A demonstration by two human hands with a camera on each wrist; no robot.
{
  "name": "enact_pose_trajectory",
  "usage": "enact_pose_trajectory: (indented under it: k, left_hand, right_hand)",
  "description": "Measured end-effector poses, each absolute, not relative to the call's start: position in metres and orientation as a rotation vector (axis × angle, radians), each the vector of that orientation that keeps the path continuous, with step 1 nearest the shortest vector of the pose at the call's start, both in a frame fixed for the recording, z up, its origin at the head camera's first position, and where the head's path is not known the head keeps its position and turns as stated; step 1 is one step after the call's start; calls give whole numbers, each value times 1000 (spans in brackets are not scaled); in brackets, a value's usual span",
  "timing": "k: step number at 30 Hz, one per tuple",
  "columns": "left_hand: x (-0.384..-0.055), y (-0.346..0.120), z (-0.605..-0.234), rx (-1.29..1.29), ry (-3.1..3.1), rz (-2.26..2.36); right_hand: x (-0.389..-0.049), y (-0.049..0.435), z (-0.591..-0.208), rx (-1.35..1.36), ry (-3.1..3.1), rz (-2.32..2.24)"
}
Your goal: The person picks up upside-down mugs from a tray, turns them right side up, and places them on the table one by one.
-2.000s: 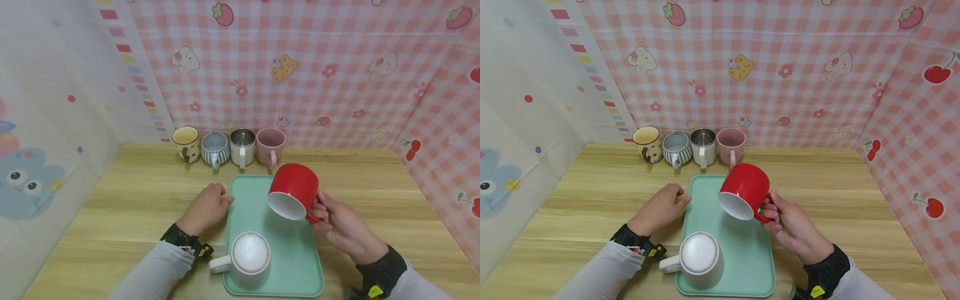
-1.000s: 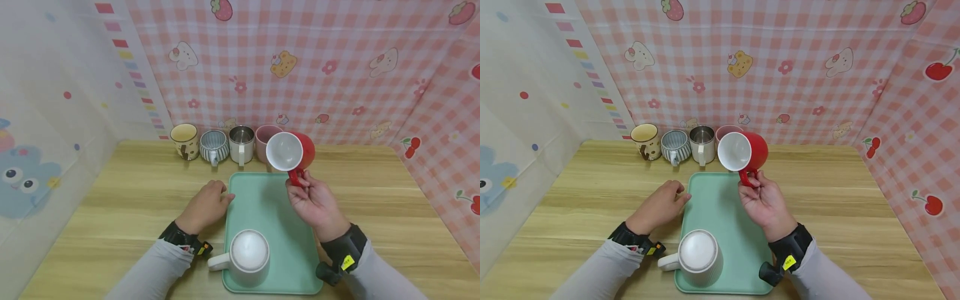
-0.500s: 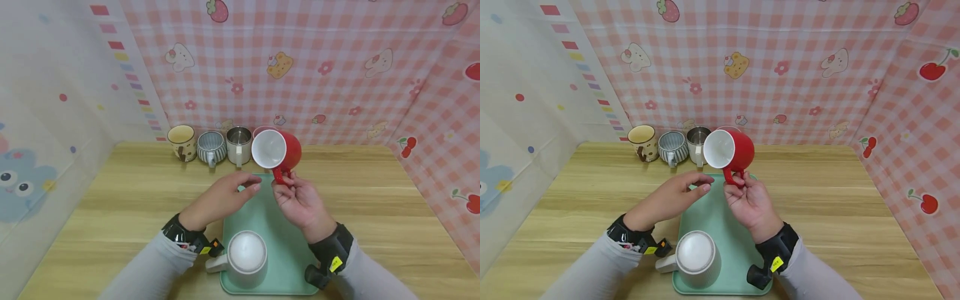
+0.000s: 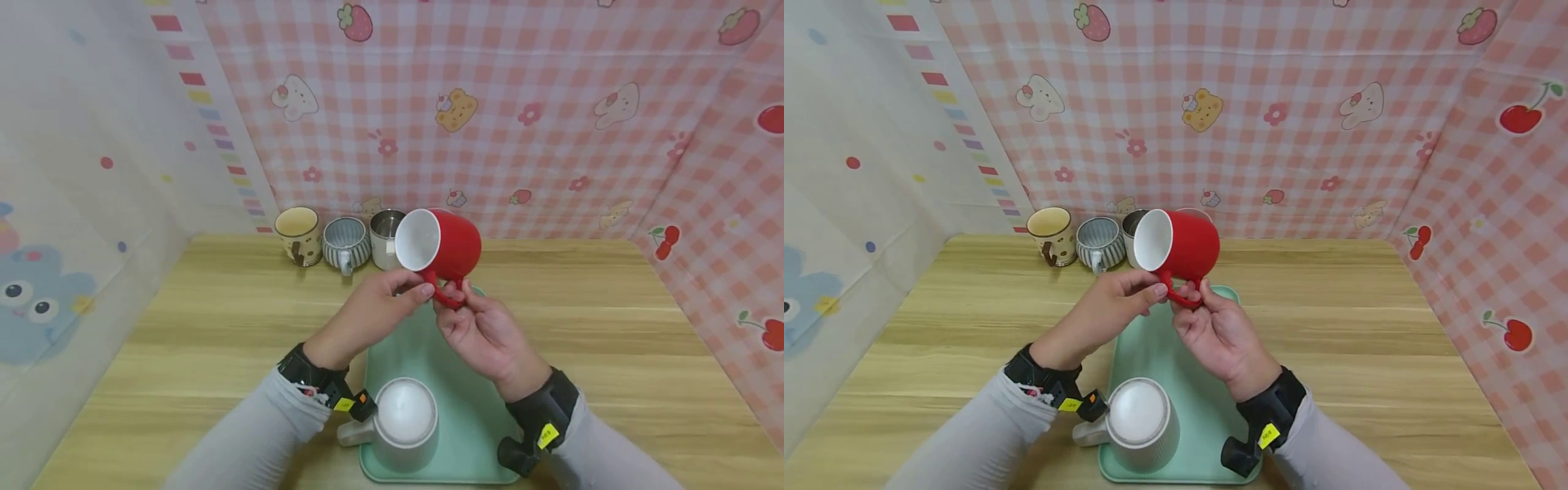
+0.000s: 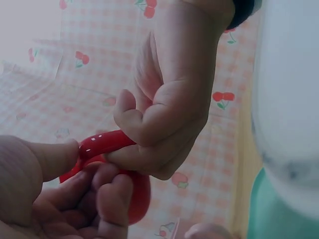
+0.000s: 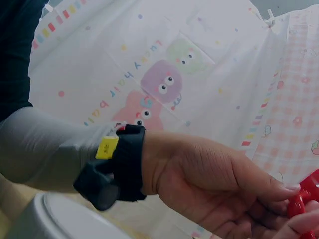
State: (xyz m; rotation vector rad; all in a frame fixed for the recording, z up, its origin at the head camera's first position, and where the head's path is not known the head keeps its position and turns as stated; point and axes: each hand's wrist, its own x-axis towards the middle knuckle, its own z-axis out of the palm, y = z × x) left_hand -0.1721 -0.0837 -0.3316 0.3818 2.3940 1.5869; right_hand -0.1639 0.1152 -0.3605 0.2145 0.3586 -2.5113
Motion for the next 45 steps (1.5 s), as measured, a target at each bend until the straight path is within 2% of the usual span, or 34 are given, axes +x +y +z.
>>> enact_pose_trajectory:
  k: [12, 28, 45]
  left_hand:
    - [-174, -85, -337, 233, 2199, 1799]
    - [-174, -69, -341, 296, 1783, 2035]
    - [-183, -60, -342, 241, 1685, 2022]
  right_hand:
    - [-166, 134, -368, -27, 753, -2356]
    - [-169, 130, -378, -15, 1519, -2188]
    - [-169, 128, -378, 22, 1852, -2065]
